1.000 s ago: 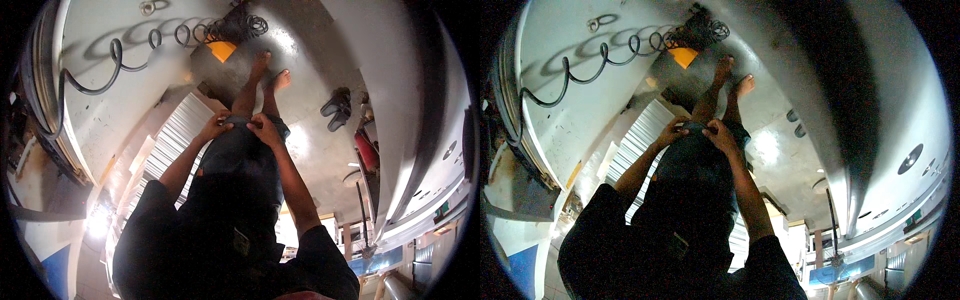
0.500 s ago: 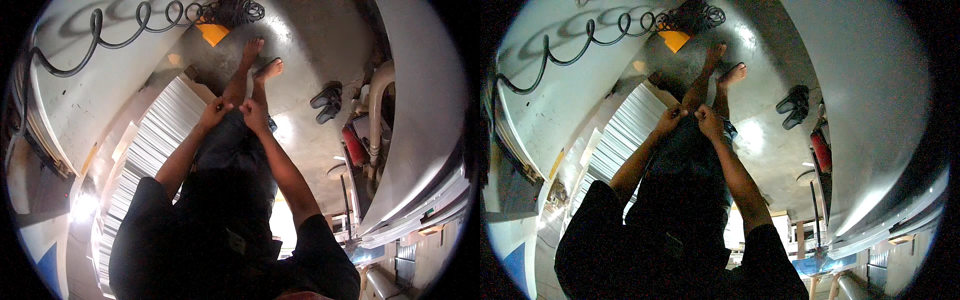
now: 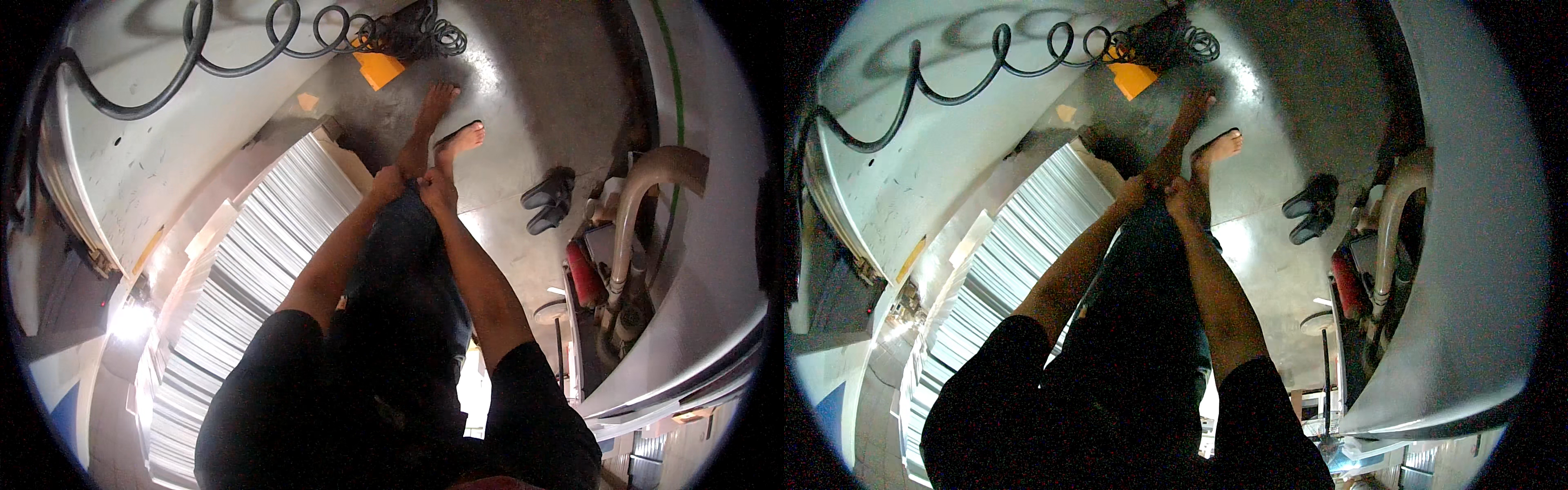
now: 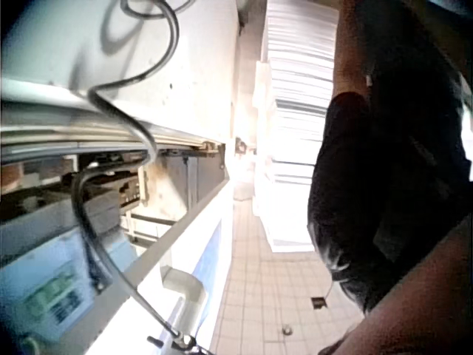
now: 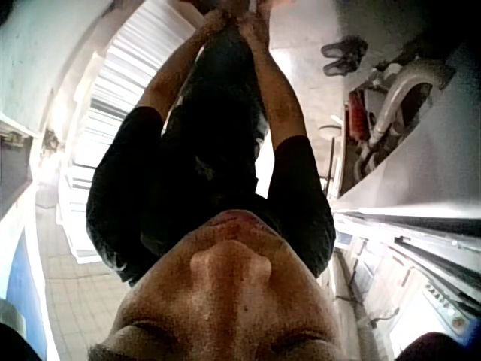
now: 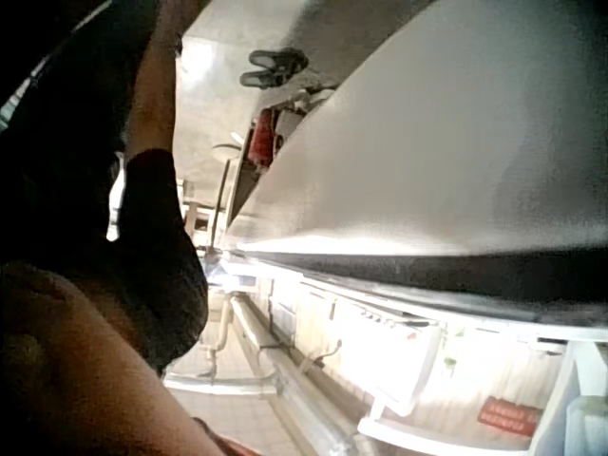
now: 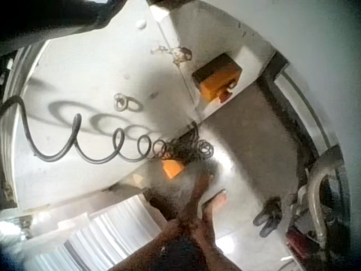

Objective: The person places white rectangular panels onto a perforated metal work surface, aligns them, and uses a handheld tool to interact with the surface. The person repeatedly picks up panels from a stack, positions them on the machine, and uses a tool to perform a task on the panel or surface.

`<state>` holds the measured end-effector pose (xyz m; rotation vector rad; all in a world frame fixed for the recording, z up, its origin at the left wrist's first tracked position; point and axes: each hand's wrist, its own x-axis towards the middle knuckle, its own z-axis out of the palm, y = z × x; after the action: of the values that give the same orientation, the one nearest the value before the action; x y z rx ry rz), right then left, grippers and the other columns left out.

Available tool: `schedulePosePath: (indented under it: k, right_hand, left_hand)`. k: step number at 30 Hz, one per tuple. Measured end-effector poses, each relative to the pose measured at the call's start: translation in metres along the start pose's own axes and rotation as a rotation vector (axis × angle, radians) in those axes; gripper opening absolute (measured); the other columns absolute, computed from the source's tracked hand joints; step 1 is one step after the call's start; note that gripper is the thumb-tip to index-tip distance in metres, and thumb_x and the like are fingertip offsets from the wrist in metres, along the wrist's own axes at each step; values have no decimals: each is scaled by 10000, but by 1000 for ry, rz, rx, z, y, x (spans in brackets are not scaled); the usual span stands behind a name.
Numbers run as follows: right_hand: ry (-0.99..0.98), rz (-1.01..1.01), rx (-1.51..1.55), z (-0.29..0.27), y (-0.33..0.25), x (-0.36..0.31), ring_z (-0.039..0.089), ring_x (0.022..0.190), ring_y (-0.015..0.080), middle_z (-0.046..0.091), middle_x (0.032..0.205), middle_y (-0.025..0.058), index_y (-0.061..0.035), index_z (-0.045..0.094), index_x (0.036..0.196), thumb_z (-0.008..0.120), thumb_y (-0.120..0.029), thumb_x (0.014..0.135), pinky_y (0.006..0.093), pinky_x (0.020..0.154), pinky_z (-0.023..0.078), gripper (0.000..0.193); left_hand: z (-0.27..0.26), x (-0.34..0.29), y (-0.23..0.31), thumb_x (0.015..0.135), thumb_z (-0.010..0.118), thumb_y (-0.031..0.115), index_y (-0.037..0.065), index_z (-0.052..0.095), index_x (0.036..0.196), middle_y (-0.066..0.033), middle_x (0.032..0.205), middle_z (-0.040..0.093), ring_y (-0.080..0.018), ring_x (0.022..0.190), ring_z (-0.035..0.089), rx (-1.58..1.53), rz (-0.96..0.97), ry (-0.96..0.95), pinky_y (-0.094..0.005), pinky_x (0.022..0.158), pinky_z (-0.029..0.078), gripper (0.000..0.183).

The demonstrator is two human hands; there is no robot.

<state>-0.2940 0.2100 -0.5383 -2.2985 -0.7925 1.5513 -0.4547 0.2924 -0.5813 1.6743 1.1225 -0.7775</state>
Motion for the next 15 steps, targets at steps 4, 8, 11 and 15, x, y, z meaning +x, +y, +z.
schedulePosePath:
  k: [4, 8, 11, 15]
  right_hand:
    - [-2, -27, -23, 13, 56, 7, 688, 860, 289, 703, 893, 134, -43, 669, 953, 701, -273, 937, 402, 772, 527, 232]
    - [-224, 25, 381, 12, 85, -3, 658, 853, 204, 687, 856, 81, -46, 666, 1091, 657, -237, 986, 362, 782, 527, 218]
    - [-404, 222, 824, 11, 119, -37, 641, 844, 176, 679, 886, 42, -70, 657, 1170, 623, -160, 995, 339, 776, 528, 200]
    - [-459, 265, 1285, 27, 153, -58, 649, 788, 184, 680, 944, 22, -86, 658, 1168, 622, -95, 924, 330, 716, 543, 247]
  left_hand:
    - [-17, -2, 36, 955, 640, 381, 7, 707, 1066, -255, 1042, 710, -445, 1037, 667, -22, -26, -101, -520, 872, 531, 396]
    - [8, -31, -22, 975, 615, 501, 20, 706, 1063, -185, 977, 731, -366, 927, 703, -421, 59, 152, -470, 814, 541, 497]
    - [1, -89, -40, 1001, 572, 535, 71, 672, 1149, -81, 982, 709, -243, 929, 668, -719, -148, -82, -409, 797, 526, 497]
    - [5, -127, -53, 1011, 591, 384, 99, 619, 1210, -70, 1058, 708, -196, 966, 659, -1138, -167, -251, -366, 799, 527, 348]
